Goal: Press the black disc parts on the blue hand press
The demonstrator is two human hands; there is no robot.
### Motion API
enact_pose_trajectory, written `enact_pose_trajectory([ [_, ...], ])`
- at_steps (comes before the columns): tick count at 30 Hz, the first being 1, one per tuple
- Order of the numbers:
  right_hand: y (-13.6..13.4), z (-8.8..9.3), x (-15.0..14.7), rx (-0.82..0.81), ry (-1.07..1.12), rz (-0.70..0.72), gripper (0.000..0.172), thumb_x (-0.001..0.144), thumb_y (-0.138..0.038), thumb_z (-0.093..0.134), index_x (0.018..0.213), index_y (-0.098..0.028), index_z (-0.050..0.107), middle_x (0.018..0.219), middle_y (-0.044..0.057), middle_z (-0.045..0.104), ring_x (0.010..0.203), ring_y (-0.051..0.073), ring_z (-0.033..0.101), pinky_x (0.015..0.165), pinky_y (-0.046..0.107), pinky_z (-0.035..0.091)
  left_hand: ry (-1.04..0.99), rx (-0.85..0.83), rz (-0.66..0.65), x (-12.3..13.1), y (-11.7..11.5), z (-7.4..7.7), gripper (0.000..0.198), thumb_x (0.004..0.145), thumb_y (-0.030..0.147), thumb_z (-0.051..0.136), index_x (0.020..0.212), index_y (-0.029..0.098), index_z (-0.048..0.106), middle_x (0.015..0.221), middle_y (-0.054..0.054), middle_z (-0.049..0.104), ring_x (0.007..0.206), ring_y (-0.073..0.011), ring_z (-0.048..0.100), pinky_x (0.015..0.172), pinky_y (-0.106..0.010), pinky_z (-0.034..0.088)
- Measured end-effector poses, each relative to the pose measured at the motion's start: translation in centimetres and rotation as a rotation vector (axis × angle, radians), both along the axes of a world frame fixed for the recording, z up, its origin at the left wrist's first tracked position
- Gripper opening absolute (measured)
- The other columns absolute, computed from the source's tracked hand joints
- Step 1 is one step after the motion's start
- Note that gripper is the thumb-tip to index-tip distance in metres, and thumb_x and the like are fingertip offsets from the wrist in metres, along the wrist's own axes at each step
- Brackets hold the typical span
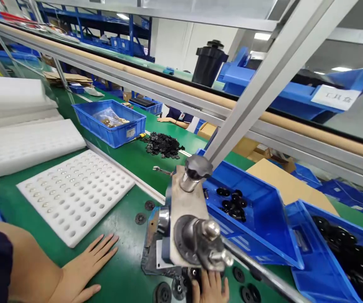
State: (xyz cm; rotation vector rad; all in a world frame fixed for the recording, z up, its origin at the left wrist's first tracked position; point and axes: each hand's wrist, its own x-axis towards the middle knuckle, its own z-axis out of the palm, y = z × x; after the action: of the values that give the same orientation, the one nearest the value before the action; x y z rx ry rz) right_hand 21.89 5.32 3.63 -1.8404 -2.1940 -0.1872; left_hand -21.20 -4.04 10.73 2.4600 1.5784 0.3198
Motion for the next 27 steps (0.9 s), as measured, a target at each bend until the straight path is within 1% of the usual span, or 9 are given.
enact_pose_trajectory([
  [3,0.2,0.3,-0.6,0.048,0.045,0.02,0.06,0.093,-0.053,0.028,0.131,-0.025,0.065,0.142,0.011,0.058,0.136,0.036,0.048,0.109,0.06,0.031,-0.009,0.029,-0.008,-0.5,0.2,-1.6,0.088,0.079,0.027,0.057,0.159,0.024,0.02,0.165,-0.01,0.024,0.151,-0.0365,0.023,0.121,-0.06,0.021],
  [6,-0.3,1.1,-2.3,0.092,0.092,-0.022,0.063,0.094,-0.054,0.022,0.132,-0.025,0.064,0.146,0.01,0.054,0.14,0.032,0.043,0.111,0.058,0.03,-0.018,0.069,-0.043,-1.0,0.5,-2.9,0.084,0.08,0.032,0.058,0.157,0.023,0.027,0.164,-0.012,0.027,0.15,-0.0372,0.025,0.12,-0.061,0.024],
  [10,-1.0,2.7,-4.2,0.093,0.139,-0.08,0.069,0.091,-0.061,0.019,0.128,-0.026,0.066,0.142,0.011,0.057,0.137,0.032,0.045,0.108,0.058,0.032,-0.04,0.091,-0.069,-1.3,0.4,-2.5,0.07,0.084,0.035,0.056,0.15,0.016,0.042,0.16,-0.018,0.034,0.147,-0.0383,0.033,0.117,-0.061,0.031],
  [13,-0.9,3.5,-4.3,0.076,0.157,-0.053,0.068,0.089,-0.067,0.024,0.125,-0.03,0.068,0.136,0.01,0.06,0.132,0.033,0.049,0.103,0.057,0.038,-0.121,0.127,-0.044,-1.5,-0.4,-1.5,0.063,0.087,0.035,0.054,0.146,0.016,0.047,0.157,-0.017,0.04,0.145,-0.0367,0.037,0.118,-0.058,0.033],
  [16,-0.3,3.3,-3.7,0.103,0.171,-0.018,0.068,0.085,-0.07,0.028,0.121,-0.032,0.071,0.129,0.011,0.064,0.125,0.035,0.054,0.097,0.056,0.044,-0.222,0.16,-0.033,-1.8,-1.0,-1.1,0.057,0.088,0.038,0.054,0.14,0.015,0.054,0.15,-0.017,0.05,0.14,-0.0355,0.045,0.117,-0.055,0.036],
  [18,0.2,2.7,-3.2,0.119,0.18,-0.039,0.071,0.082,-0.074,0.027,0.117,-0.031,0.072,0.126,0.013,0.065,0.12,0.038,0.057,0.093,0.057,0.047,-0.262,0.171,-0.008,-1.9,-0.9,-1.5,0.053,0.088,0.039,0.056,0.134,0.012,0.059,0.144,-0.019,0.056,0.137,-0.0356,0.048,0.116,-0.053,0.038],
  [23,-0.1,1.0,-2.6,0.054,0.194,-0.095,0.085,0.082,-0.075,0.022,0.123,-0.018,0.069,0.134,0.021,0.059,0.124,0.043,0.055,0.093,0.058,0.048,-0.225,0.163,0.041,-1.1,-0.4,-3.4,0.052,0.087,0.035,0.059,0.13,0.006,0.059,0.144,-0.024,0.053,0.138,-0.0364,0.046,0.117,-0.053,0.037],
  [25,-0.2,1.0,-2.5,0.053,0.211,-0.11,0.085,0.083,-0.074,0.023,0.122,-0.016,0.07,0.136,0.022,0.058,0.126,0.043,0.054,0.094,0.056,0.047,-0.201,0.192,0.04,-0.9,-0.3,-3.6,0.051,0.087,0.033,0.058,0.132,0.008,0.057,0.145,-0.022,0.053,0.139,-0.0354,0.046,0.117,-0.053,0.037],
  [27,0.1,1.5,-2.5,0.093,0.231,-0.137,0.083,0.082,-0.074,0.024,0.116,-0.015,0.072,0.132,0.022,0.061,0.123,0.042,0.056,0.095,0.055,0.048,-0.196,0.252,0.046,-1.0,-0.1,-3.2,0.048,0.089,0.032,0.055,0.132,0.01,0.058,0.144,-0.021,0.055,0.137,-0.0343,0.049,0.115,-0.051,0.04],
])
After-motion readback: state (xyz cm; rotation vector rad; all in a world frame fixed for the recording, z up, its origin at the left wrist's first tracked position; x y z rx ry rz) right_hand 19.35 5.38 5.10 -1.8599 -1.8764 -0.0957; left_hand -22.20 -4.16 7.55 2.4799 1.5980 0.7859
